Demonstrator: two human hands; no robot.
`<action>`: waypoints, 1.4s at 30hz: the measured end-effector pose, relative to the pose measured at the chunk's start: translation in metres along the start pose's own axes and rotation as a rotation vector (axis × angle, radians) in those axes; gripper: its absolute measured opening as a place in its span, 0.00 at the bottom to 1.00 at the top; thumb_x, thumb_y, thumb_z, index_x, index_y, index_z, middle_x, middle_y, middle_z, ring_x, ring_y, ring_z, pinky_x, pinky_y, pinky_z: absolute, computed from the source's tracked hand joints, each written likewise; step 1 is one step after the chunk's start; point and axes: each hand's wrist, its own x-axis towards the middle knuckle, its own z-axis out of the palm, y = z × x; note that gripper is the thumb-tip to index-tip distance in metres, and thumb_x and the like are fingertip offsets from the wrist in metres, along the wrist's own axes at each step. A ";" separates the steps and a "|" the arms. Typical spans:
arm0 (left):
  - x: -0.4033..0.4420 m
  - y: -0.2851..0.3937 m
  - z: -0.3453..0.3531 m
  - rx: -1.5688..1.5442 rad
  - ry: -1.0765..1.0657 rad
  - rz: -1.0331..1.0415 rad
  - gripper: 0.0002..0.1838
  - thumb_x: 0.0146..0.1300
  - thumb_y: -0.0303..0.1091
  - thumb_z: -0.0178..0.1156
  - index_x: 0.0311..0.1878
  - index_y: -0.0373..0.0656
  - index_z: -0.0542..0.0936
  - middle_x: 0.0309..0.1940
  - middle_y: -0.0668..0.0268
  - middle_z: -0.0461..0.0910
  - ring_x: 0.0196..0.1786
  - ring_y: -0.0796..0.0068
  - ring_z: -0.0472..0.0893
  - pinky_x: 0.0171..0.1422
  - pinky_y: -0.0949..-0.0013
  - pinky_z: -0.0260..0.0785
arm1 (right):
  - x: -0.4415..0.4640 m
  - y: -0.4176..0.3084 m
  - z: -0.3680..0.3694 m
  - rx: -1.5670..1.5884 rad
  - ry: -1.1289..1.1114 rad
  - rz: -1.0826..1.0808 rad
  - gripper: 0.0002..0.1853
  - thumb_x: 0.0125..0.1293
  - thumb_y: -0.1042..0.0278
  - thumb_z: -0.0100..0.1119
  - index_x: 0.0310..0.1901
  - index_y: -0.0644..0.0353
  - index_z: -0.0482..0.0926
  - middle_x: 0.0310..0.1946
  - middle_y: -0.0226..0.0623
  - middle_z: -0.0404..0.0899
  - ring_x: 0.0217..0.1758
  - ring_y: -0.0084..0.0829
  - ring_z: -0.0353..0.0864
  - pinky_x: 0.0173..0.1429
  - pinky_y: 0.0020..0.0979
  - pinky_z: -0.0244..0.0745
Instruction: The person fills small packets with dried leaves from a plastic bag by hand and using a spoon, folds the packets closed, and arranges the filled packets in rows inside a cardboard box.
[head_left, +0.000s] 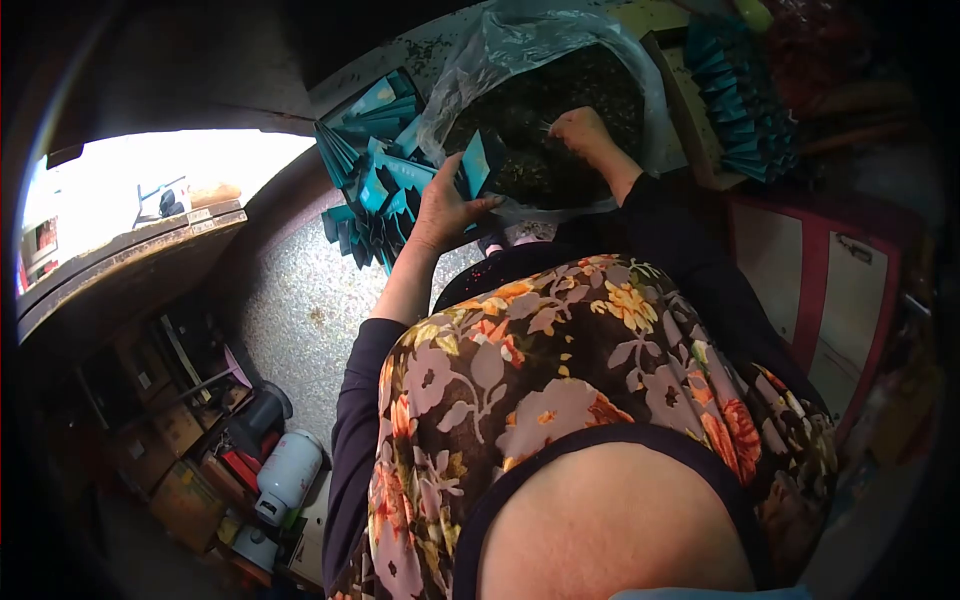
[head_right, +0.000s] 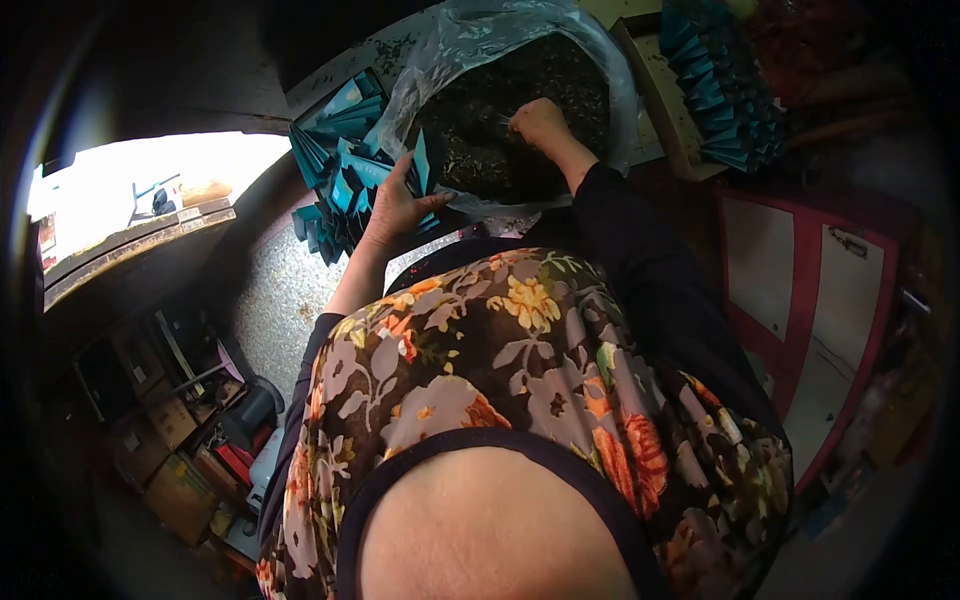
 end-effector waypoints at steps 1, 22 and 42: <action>0.004 0.004 0.001 -0.008 -0.016 0.013 0.43 0.40 0.38 0.77 0.61 0.38 0.67 0.49 0.52 0.78 0.53 0.60 0.79 0.59 0.64 0.69 | -0.003 -0.002 -0.005 0.064 0.009 -0.003 0.08 0.52 0.67 0.58 0.28 0.61 0.85 0.13 0.32 0.72 0.14 0.25 0.70 0.18 0.28 0.61; 0.059 0.024 0.035 0.443 0.067 0.059 0.35 0.40 0.39 0.72 0.54 0.42 0.69 0.47 0.53 0.75 0.50 0.47 0.74 0.53 0.53 0.71 | -0.050 -0.038 -0.074 -0.206 0.105 -0.294 0.10 0.50 0.62 0.58 0.28 0.57 0.85 0.24 0.44 0.81 0.29 0.43 0.81 0.37 0.38 0.75; 0.058 0.006 0.033 0.283 0.087 0.043 0.35 0.41 0.35 0.69 0.56 0.36 0.69 0.44 0.46 0.78 0.48 0.48 0.78 0.55 0.57 0.70 | -0.077 -0.048 -0.065 -0.198 0.564 -0.809 0.10 0.53 0.76 0.58 0.39 0.56 0.81 0.30 0.39 0.82 0.34 0.41 0.82 0.36 0.35 0.77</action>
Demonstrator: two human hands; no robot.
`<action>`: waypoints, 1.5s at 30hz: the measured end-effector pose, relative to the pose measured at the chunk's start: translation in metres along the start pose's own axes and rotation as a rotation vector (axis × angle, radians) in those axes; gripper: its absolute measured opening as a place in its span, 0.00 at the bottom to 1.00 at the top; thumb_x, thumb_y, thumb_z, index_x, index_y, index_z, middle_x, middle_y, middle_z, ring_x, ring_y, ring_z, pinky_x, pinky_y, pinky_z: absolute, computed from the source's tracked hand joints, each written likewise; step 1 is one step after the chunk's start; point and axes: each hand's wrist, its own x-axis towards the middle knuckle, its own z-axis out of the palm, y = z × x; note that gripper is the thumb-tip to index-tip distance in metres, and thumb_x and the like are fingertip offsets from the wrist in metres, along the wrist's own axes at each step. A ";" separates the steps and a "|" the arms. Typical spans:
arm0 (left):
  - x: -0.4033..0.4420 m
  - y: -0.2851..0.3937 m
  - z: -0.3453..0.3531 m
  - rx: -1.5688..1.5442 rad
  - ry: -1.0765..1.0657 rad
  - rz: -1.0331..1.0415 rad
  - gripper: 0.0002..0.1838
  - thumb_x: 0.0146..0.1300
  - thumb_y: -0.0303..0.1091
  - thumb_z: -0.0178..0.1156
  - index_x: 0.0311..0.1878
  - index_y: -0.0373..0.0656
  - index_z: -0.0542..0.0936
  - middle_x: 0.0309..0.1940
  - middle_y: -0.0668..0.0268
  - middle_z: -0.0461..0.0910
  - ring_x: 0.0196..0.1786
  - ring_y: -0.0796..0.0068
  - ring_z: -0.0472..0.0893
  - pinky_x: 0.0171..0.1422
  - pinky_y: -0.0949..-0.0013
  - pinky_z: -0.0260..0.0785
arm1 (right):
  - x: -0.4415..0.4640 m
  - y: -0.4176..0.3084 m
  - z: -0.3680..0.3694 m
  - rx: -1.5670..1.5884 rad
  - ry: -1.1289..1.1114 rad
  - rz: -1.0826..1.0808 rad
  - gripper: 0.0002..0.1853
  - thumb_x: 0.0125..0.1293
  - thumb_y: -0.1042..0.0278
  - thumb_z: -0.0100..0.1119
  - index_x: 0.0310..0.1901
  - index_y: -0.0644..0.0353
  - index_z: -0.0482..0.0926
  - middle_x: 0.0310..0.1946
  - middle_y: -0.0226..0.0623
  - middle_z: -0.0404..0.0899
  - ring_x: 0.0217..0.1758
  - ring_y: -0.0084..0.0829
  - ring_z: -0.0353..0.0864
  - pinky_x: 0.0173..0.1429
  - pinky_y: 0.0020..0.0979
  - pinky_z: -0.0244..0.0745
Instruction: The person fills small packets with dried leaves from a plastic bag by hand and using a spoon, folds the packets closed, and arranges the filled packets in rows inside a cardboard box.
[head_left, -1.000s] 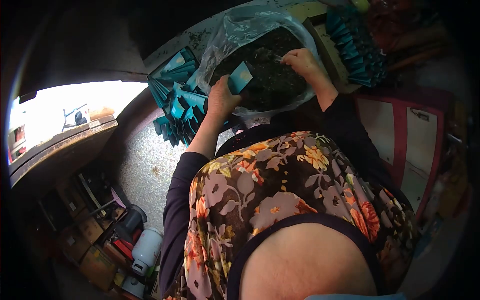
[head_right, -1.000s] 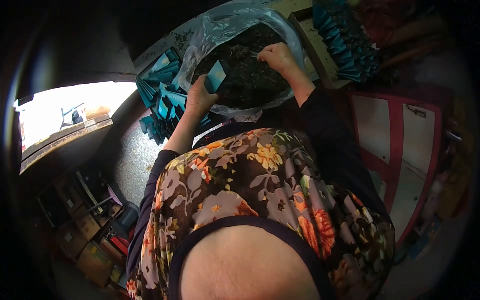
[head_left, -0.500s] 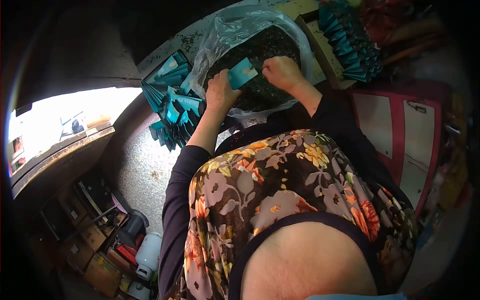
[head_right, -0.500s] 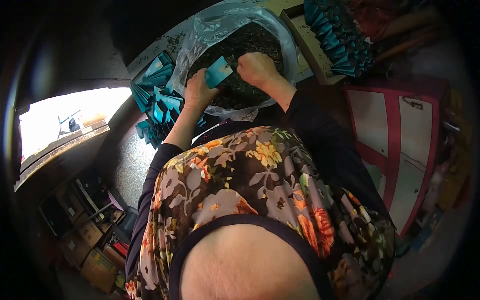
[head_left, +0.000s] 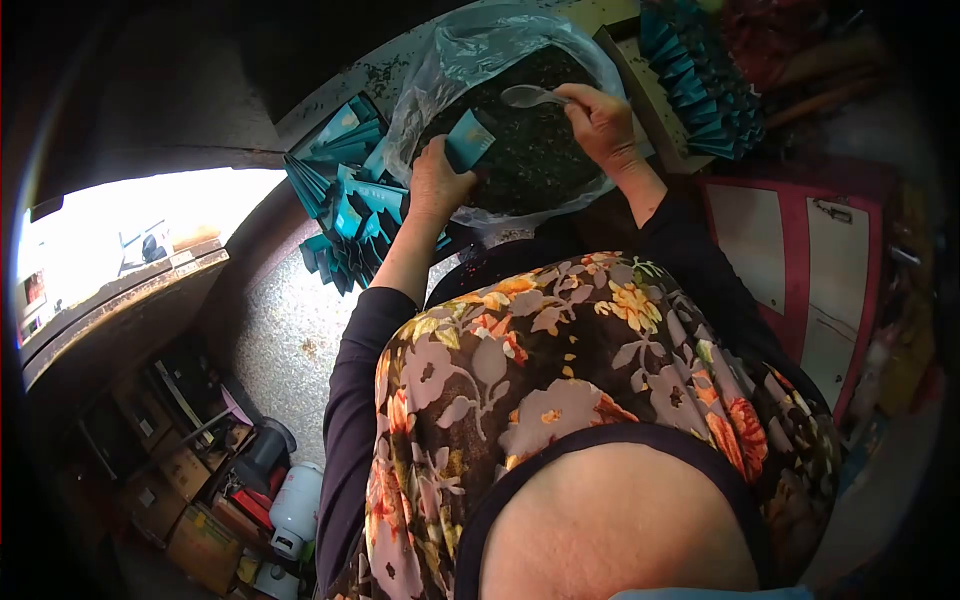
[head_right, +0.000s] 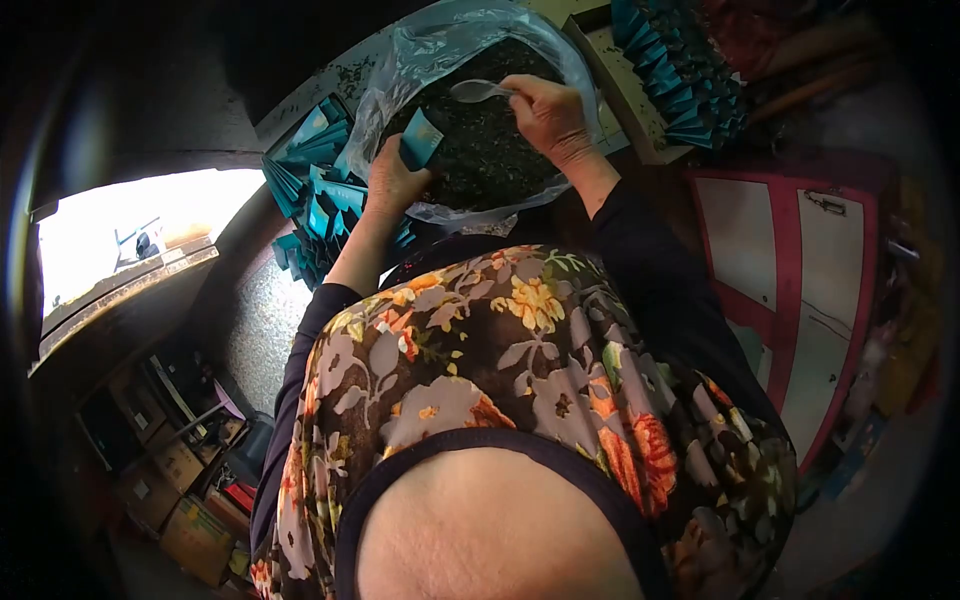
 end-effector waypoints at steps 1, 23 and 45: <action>0.000 -0.002 0.000 0.000 -0.001 0.001 0.35 0.41 0.35 0.69 0.56 0.36 0.69 0.44 0.46 0.78 0.48 0.48 0.78 0.55 0.57 0.70 | -0.004 0.014 0.003 -0.052 -0.001 0.053 0.09 0.54 0.75 0.58 0.38 0.56 0.80 0.30 0.39 0.82 0.34 0.41 0.82 0.36 0.36 0.77; -0.004 -0.008 -0.012 0.021 -0.016 -0.054 0.37 0.45 0.42 0.72 0.56 0.35 0.68 0.45 0.44 0.78 0.48 0.49 0.79 0.53 0.59 0.72 | -0.044 0.063 0.084 0.418 -0.260 0.932 0.11 0.58 0.73 0.50 0.35 0.62 0.85 0.17 0.32 0.75 0.16 0.22 0.70 0.18 0.24 0.60; 0.001 0.015 -0.002 0.091 -0.053 0.030 0.36 0.43 0.38 0.71 0.56 0.35 0.70 0.48 0.46 0.77 0.53 0.48 0.76 0.57 0.56 0.69 | -0.006 -0.020 0.044 0.043 -0.124 0.074 0.06 0.54 0.71 0.55 0.31 0.58 0.82 0.23 0.38 0.80 0.29 0.39 0.81 0.34 0.36 0.77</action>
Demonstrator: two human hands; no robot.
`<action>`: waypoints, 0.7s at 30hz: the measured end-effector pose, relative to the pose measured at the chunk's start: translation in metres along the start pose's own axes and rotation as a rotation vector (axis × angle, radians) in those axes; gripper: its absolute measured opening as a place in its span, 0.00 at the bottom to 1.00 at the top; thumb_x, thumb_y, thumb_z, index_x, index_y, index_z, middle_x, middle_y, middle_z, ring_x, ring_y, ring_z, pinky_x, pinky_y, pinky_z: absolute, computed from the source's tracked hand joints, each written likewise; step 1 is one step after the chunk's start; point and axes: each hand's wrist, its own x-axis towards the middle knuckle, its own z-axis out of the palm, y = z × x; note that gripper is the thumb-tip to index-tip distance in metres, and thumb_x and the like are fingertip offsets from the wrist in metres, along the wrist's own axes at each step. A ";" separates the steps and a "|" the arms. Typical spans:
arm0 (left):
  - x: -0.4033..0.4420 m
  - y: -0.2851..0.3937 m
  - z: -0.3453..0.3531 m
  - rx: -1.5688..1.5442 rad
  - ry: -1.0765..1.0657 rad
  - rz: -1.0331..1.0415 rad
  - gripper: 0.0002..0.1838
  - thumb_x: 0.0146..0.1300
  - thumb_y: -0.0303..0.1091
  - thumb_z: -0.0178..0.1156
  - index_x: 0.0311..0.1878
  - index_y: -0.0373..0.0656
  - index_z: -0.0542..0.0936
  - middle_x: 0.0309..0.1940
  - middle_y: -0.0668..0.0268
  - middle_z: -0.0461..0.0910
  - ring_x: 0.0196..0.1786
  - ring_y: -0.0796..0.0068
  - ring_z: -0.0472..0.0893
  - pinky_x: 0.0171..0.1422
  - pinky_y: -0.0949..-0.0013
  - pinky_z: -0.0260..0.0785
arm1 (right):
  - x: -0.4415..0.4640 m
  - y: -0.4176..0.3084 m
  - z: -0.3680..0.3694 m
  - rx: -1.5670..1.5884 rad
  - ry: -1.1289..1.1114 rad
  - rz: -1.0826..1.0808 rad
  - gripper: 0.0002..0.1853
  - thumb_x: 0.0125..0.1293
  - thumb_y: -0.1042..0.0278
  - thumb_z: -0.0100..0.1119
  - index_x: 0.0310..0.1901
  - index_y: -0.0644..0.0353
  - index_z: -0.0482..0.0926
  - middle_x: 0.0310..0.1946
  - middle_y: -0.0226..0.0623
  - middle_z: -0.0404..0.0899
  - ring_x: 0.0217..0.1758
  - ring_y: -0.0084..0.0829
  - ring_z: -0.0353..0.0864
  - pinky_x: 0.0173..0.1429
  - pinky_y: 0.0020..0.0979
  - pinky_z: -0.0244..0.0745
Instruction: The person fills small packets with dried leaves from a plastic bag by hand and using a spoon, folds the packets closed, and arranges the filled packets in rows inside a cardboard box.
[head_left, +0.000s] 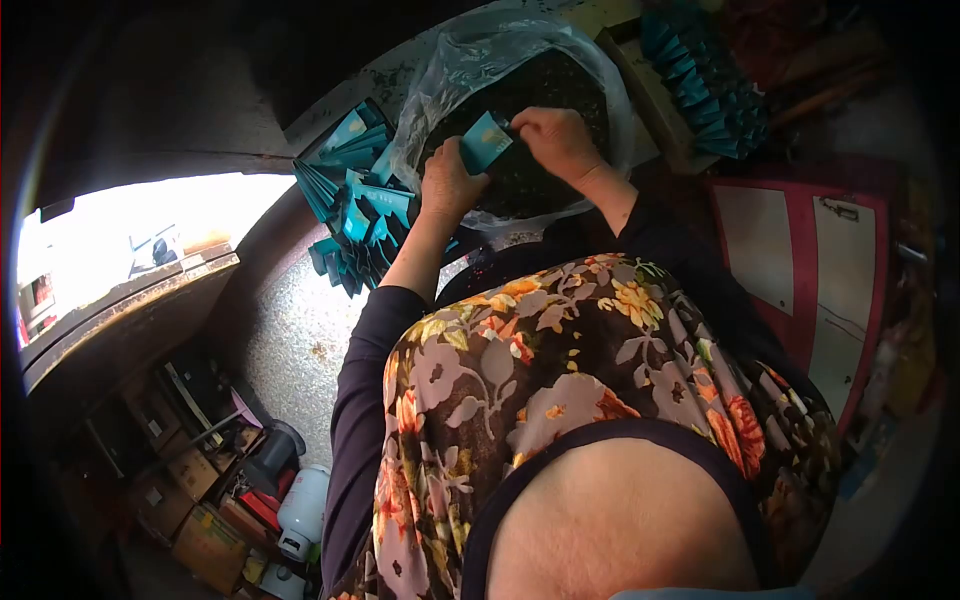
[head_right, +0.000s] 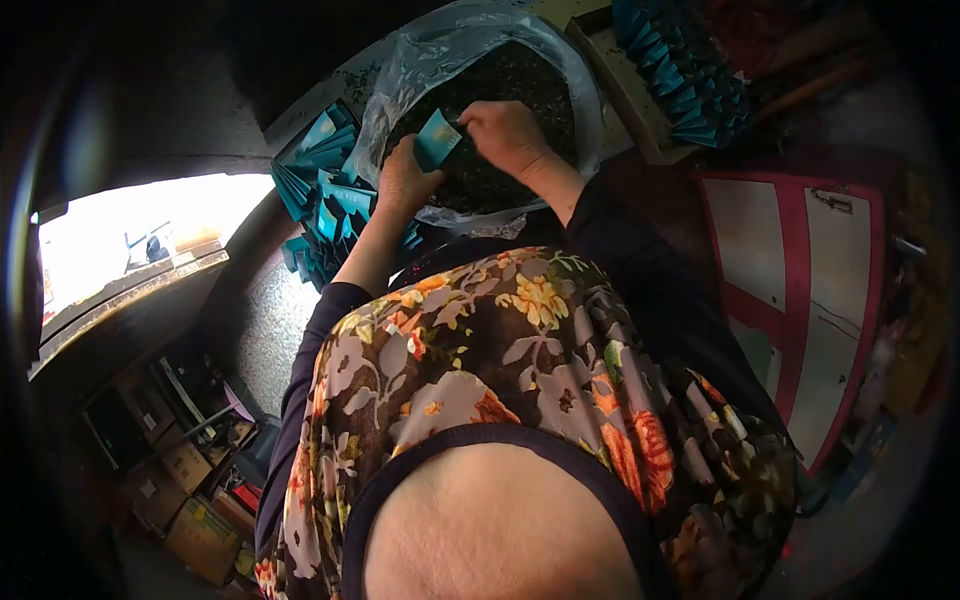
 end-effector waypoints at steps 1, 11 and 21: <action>-0.001 0.002 -0.001 0.001 0.000 0.000 0.36 0.43 0.38 0.71 0.56 0.35 0.70 0.48 0.46 0.77 0.53 0.48 0.76 0.57 0.56 0.69 | -0.003 -0.005 0.001 0.000 0.001 0.000 0.06 0.54 0.71 0.55 0.31 0.58 0.82 0.23 0.38 0.80 0.29 0.39 0.81 0.34 0.36 0.77; -0.004 -0.010 0.006 -0.122 0.100 0.042 0.35 0.42 0.40 0.74 0.53 0.39 0.71 0.44 0.48 0.79 0.49 0.48 0.78 0.53 0.56 0.71 | 0.004 -0.011 -0.028 -0.219 0.130 -0.426 0.12 0.51 0.81 0.56 0.36 0.55 0.82 0.20 0.32 0.75 0.25 0.33 0.78 0.28 0.30 0.74; -0.009 -0.023 0.000 -0.159 0.098 -0.030 0.35 0.44 0.42 0.74 0.53 0.37 0.70 0.43 0.47 0.79 0.48 0.48 0.79 0.52 0.58 0.71 | -0.026 0.113 0.016 -0.541 -0.081 0.243 0.07 0.60 0.71 0.53 0.35 0.55 0.82 0.29 0.44 0.81 0.34 0.46 0.82 0.37 0.44 0.76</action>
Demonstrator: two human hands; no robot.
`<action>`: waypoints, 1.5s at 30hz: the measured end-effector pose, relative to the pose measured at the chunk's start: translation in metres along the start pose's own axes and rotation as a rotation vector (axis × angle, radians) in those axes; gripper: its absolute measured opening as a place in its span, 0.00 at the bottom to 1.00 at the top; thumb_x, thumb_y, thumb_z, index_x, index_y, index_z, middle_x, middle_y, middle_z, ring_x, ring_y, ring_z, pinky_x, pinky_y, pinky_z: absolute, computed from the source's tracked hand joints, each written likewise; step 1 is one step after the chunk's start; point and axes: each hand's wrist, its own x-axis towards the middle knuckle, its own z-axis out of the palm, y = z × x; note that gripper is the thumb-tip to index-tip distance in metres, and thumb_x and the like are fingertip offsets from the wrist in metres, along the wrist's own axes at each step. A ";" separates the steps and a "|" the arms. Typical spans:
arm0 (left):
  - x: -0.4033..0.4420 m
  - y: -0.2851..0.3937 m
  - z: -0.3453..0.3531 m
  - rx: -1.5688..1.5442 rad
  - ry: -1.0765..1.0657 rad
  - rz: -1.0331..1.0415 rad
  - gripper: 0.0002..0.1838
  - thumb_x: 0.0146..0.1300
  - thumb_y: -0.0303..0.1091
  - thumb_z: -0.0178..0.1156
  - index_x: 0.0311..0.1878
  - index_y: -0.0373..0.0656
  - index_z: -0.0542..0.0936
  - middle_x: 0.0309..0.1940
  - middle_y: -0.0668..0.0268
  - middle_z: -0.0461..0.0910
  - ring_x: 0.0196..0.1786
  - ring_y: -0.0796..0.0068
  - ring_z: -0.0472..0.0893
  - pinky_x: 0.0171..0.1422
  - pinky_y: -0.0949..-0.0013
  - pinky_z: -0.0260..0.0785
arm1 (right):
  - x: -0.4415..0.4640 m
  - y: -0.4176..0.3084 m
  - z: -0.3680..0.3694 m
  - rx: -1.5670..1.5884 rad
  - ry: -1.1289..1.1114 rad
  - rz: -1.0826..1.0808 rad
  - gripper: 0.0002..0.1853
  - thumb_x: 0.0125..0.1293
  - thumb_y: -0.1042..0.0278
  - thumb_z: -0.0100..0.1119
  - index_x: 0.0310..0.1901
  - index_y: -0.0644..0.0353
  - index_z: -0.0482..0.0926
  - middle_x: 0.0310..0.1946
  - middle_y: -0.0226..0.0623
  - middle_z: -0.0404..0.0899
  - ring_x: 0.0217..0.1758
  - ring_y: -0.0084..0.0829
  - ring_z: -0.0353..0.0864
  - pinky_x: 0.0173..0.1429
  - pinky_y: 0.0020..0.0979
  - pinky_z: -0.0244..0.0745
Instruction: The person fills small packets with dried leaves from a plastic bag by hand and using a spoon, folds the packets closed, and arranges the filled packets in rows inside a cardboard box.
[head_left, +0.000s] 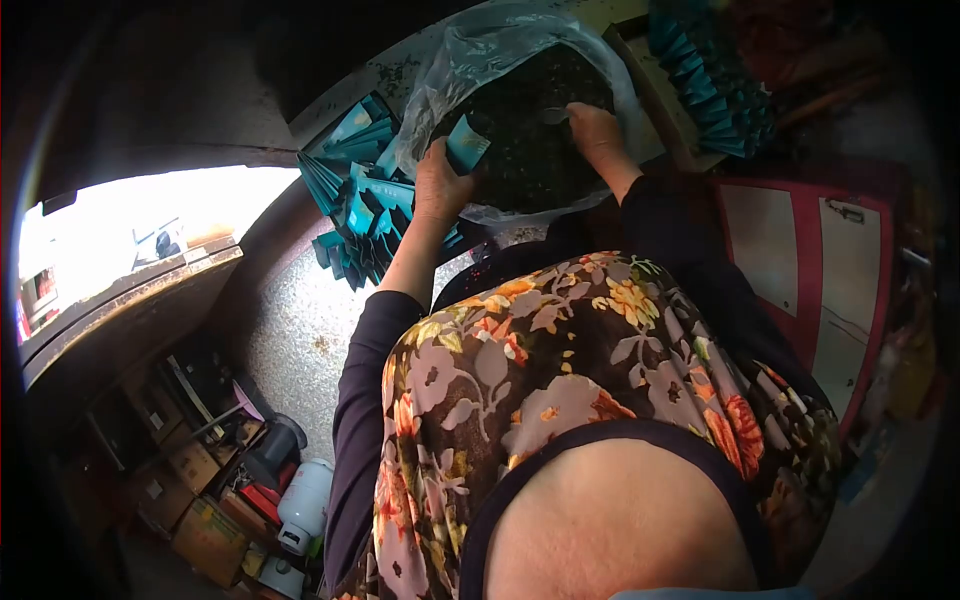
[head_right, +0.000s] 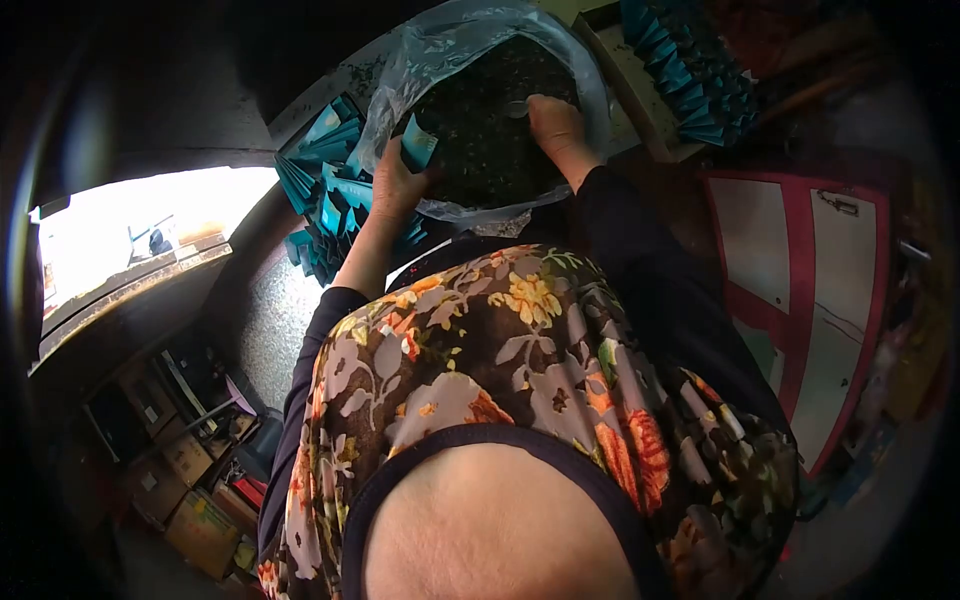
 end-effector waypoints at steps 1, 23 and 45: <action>-0.001 0.001 -0.002 0.003 0.001 -0.005 0.35 0.44 0.42 0.74 0.53 0.37 0.70 0.43 0.47 0.79 0.48 0.48 0.79 0.52 0.58 0.71 | -0.003 -0.003 0.008 0.005 -0.004 -0.003 0.07 0.60 0.71 0.53 0.35 0.55 0.82 0.29 0.44 0.81 0.34 0.46 0.82 0.37 0.44 0.76; -0.003 -0.005 0.001 0.052 -0.005 0.000 0.34 0.44 0.40 0.73 0.53 0.36 0.70 0.43 0.47 0.78 0.47 0.49 0.78 0.52 0.59 0.71 | -0.003 -0.042 -0.032 1.240 -0.337 0.570 0.12 0.60 0.74 0.50 0.40 0.64 0.83 0.20 0.33 0.77 0.15 0.21 0.69 0.18 0.23 0.62; 0.002 0.011 0.018 0.015 -0.024 0.066 0.34 0.42 0.38 0.72 0.54 0.39 0.71 0.44 0.49 0.78 0.48 0.51 0.78 0.54 0.58 0.70 | -0.021 -0.107 -0.102 0.210 0.205 -0.652 0.05 0.53 0.74 0.57 0.26 0.55 0.71 0.19 0.33 0.73 0.26 0.35 0.79 0.30 0.33 0.75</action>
